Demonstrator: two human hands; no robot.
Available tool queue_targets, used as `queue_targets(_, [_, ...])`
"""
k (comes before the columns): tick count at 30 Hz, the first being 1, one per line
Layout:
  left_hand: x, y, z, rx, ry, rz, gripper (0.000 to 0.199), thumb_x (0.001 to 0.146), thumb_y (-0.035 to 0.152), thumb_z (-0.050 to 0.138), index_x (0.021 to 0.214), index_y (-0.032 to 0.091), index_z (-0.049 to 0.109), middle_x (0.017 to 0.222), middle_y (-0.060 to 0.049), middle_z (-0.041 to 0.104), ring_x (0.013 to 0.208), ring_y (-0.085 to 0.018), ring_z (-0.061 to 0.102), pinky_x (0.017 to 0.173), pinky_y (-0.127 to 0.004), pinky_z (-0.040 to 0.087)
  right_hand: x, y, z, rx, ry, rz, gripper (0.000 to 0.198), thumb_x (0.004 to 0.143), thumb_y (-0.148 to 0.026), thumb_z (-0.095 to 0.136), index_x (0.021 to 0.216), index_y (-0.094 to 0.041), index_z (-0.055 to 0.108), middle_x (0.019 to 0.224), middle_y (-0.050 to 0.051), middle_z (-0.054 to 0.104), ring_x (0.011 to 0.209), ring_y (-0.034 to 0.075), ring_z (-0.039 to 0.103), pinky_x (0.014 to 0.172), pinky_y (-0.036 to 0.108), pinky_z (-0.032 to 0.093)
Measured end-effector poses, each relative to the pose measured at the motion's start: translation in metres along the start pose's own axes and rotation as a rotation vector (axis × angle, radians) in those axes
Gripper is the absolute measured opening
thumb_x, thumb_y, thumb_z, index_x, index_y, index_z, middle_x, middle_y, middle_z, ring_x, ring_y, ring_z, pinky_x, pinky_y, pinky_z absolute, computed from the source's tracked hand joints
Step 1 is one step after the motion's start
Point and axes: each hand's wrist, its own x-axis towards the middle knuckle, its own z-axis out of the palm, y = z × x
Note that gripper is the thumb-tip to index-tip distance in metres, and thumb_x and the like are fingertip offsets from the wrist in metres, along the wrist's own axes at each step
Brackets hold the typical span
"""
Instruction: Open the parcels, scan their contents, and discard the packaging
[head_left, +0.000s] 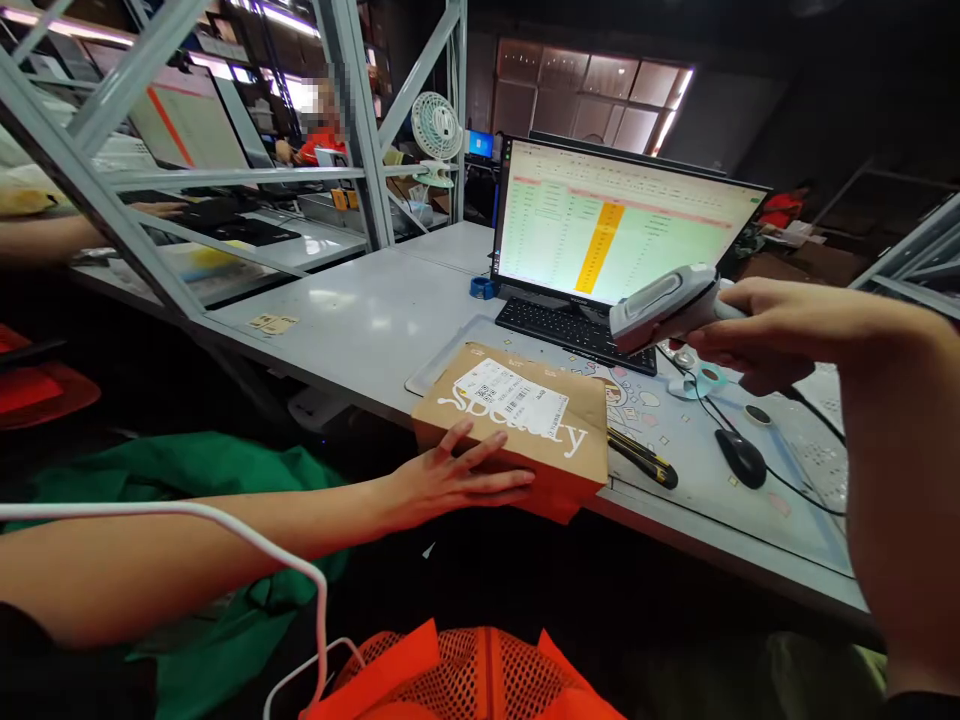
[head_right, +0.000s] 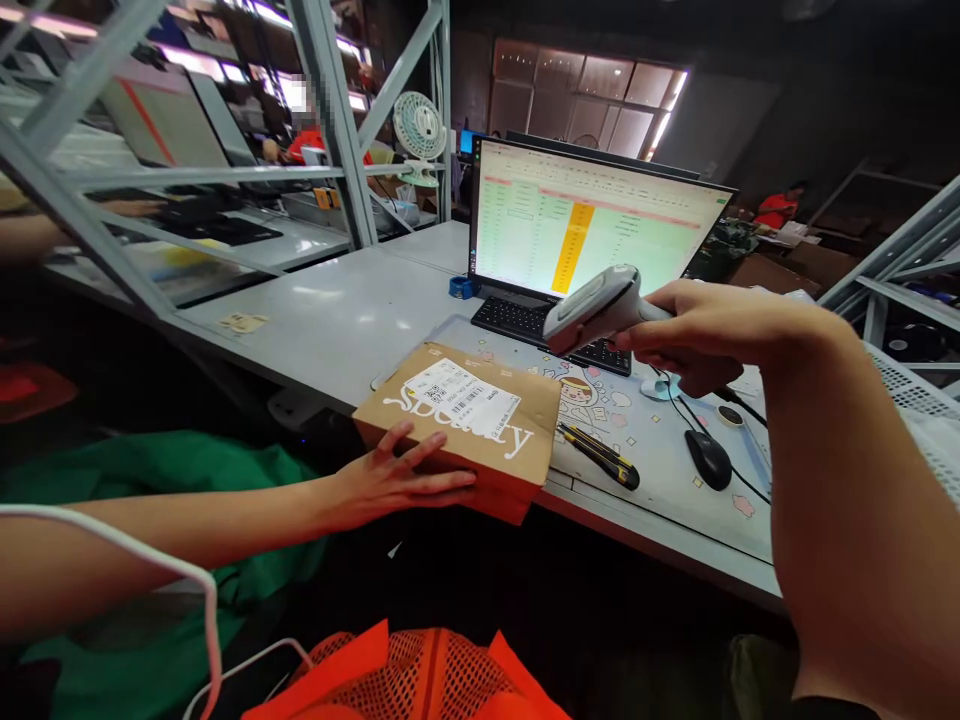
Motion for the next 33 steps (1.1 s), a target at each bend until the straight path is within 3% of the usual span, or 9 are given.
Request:
queue_targets(4, [0.000, 0.001, -0.001, -0.008, -0.010, -0.006, 0.090, 0.080, 0.019, 0.077, 0.158, 0.052, 0.048, 0.182, 0.013, 0.001, 0.167, -0.042, 0.004, 0.132, -0.067, 0.016, 0.000, -0.038, 0.015, -0.044, -0.142, 0.054, 0.036, 0.089, -0.044, 0.085, 0.083, -0.013, 0.069, 0.082, 0.002, 0.066, 0.052, -0.001, 0.048, 0.045, 0.017, 0.021])
queue_targets(10, [0.001, -0.009, 0.001, -0.063, -0.032, 0.016, 0.095, 0.077, 0.019, 0.079, 0.161, 0.048, 0.046, 0.182, 0.010, 0.002, 0.166, -0.045, -0.002, 0.131, -0.069, 0.015, -0.018, -0.070, 0.055, -0.277, -0.572, -0.041, 0.045, 0.083, -0.061, 0.087, 0.077, -0.020, 0.067, 0.061, -0.002, 0.055, 0.042, 0.005, 0.041, 0.037, 0.022, 0.026])
queue_targets(13, [0.017, -0.039, -0.010, -0.192, -0.159, 0.026, 0.108, 0.075, 0.027, 0.084, 0.168, 0.045, 0.033, 0.182, 0.009, 0.001, 0.166, -0.047, -0.008, 0.130, -0.072, 0.011, -0.009, -0.038, 0.067, -0.348, -0.448, -0.121, 0.043, 0.087, -0.062, 0.080, 0.080, -0.021, 0.069, 0.060, 0.001, 0.058, 0.043, 0.011, 0.047, 0.037, 0.025, 0.031])
queue_targets(16, [0.045, -0.081, -0.025, -0.433, -0.310, -0.055, 0.124, 0.067, 0.035, 0.090, 0.171, 0.045, 0.023, 0.182, 0.003, 0.004, 0.163, -0.054, -0.005, 0.126, -0.079, 0.008, 0.012, 0.019, 0.083, -0.502, -0.235, -0.087, 0.035, 0.095, -0.054, 0.071, 0.095, -0.020, 0.073, 0.073, 0.005, 0.069, 0.058, 0.017, 0.062, 0.048, 0.028, 0.043])
queue_targets(19, [0.075, -0.125, -0.029, -0.616, -0.446, -0.251, 0.128, 0.063, 0.044, 0.091, 0.171, 0.047, 0.022, 0.183, -0.004, 0.005, 0.160, -0.061, 0.007, 0.119, -0.085, 0.016, 0.027, 0.078, 0.109, -0.693, -0.050, 0.047, 0.034, 0.101, -0.046, 0.063, 0.111, -0.016, 0.074, 0.096, 0.012, 0.077, 0.087, 0.025, 0.074, 0.070, 0.031, 0.052])
queue_targets(24, [0.089, -0.186, -0.003, -0.867, -0.722, -0.527, 0.122, 0.069, 0.064, 0.079, 0.172, 0.041, 0.018, 0.182, -0.008, 0.010, 0.154, -0.050, 0.038, 0.123, -0.069, 0.033, 0.026, 0.148, 0.152, -0.774, 0.075, 0.229, 0.045, 0.106, -0.038, 0.053, 0.137, -0.008, 0.064, 0.126, 0.023, 0.073, 0.117, 0.035, 0.071, 0.093, 0.040, 0.053])
queue_targets(26, [0.082, -0.203, 0.011, -0.915, -0.780, -0.566, 0.123, 0.068, 0.068, 0.078, 0.172, 0.040, 0.019, 0.182, -0.006, 0.008, 0.154, -0.047, 0.040, 0.126, -0.063, 0.034, 0.022, 0.167, 0.166, -0.780, 0.116, 0.276, 0.052, 0.107, -0.036, 0.049, 0.149, -0.005, 0.053, 0.132, 0.025, 0.070, 0.122, 0.036, 0.069, 0.098, 0.043, 0.053])
queue_targets(29, [0.071, -0.217, 0.025, -0.934, -0.811, -0.567, 0.126, 0.067, 0.075, 0.074, 0.173, 0.035, 0.019, 0.183, -0.006, 0.005, 0.161, -0.043, 0.029, 0.131, -0.058, 0.027, 0.017, 0.186, 0.179, -0.801, 0.166, 0.298, 0.062, 0.107, -0.034, 0.047, 0.160, -0.002, 0.038, 0.139, 0.027, 0.065, 0.131, 0.038, 0.063, 0.103, 0.046, 0.051])
queue_targets(33, [0.061, -0.216, 0.026, -0.762, -0.812, -0.662, 0.132, 0.063, 0.084, 0.075, 0.173, 0.033, 0.022, 0.181, -0.008, 0.012, 0.165, -0.045, 0.017, 0.133, -0.063, 0.012, 0.020, 0.185, 0.166, -0.792, 0.133, 0.310, 0.073, 0.107, -0.056, 0.048, 0.157, -0.004, 0.045, 0.134, 0.027, 0.068, 0.126, 0.040, 0.066, 0.099, 0.048, 0.053])
